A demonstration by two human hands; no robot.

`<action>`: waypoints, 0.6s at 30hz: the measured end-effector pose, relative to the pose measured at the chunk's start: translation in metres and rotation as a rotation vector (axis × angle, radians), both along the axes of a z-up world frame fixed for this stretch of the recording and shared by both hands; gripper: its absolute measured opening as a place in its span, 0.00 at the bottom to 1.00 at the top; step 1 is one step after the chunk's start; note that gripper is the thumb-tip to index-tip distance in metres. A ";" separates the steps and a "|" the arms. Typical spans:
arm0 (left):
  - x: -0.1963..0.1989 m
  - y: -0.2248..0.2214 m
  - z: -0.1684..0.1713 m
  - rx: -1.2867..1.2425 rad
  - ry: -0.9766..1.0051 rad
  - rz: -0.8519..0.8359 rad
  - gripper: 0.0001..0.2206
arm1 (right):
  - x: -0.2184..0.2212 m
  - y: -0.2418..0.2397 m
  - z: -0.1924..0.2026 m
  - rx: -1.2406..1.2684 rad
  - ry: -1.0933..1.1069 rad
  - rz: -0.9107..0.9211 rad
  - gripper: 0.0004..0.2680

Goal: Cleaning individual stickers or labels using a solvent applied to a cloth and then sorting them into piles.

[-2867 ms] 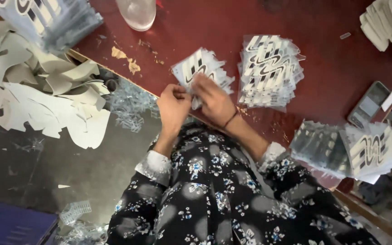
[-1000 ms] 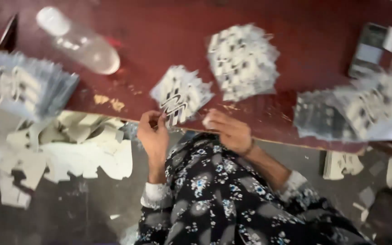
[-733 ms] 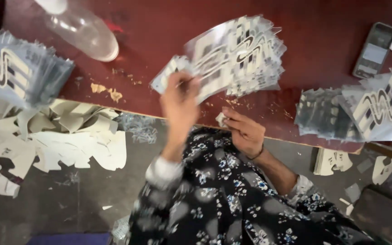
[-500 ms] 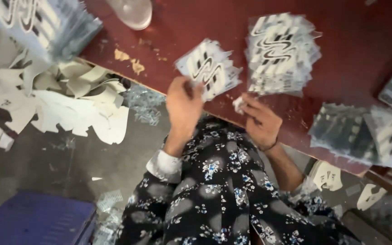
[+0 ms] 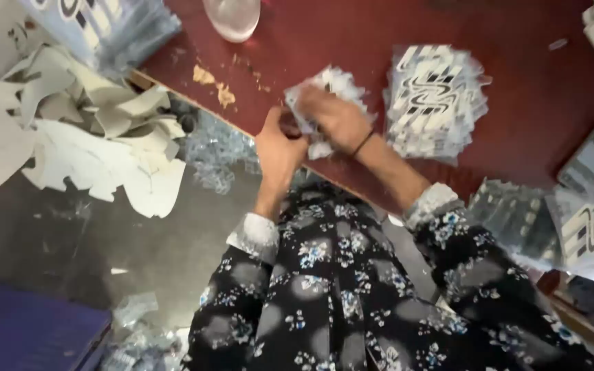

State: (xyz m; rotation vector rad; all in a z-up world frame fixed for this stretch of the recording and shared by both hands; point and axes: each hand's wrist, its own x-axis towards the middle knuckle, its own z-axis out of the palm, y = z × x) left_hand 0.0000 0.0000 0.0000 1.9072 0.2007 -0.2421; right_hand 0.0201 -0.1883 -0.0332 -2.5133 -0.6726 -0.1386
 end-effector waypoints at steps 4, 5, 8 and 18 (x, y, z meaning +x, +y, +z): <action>-0.024 -0.001 -0.009 0.022 0.104 0.053 0.23 | -0.025 0.006 0.018 0.036 0.020 0.005 0.14; -0.018 -0.002 -0.016 0.039 0.083 0.066 0.22 | -0.026 0.007 0.022 0.055 0.008 0.012 0.15; -0.006 0.004 0.015 0.078 0.097 0.056 0.21 | -0.045 -0.013 0.018 0.076 0.010 -0.039 0.15; 0.008 0.003 0.032 0.172 -0.027 -0.026 0.32 | -0.130 -0.005 0.044 0.294 0.050 -0.218 0.17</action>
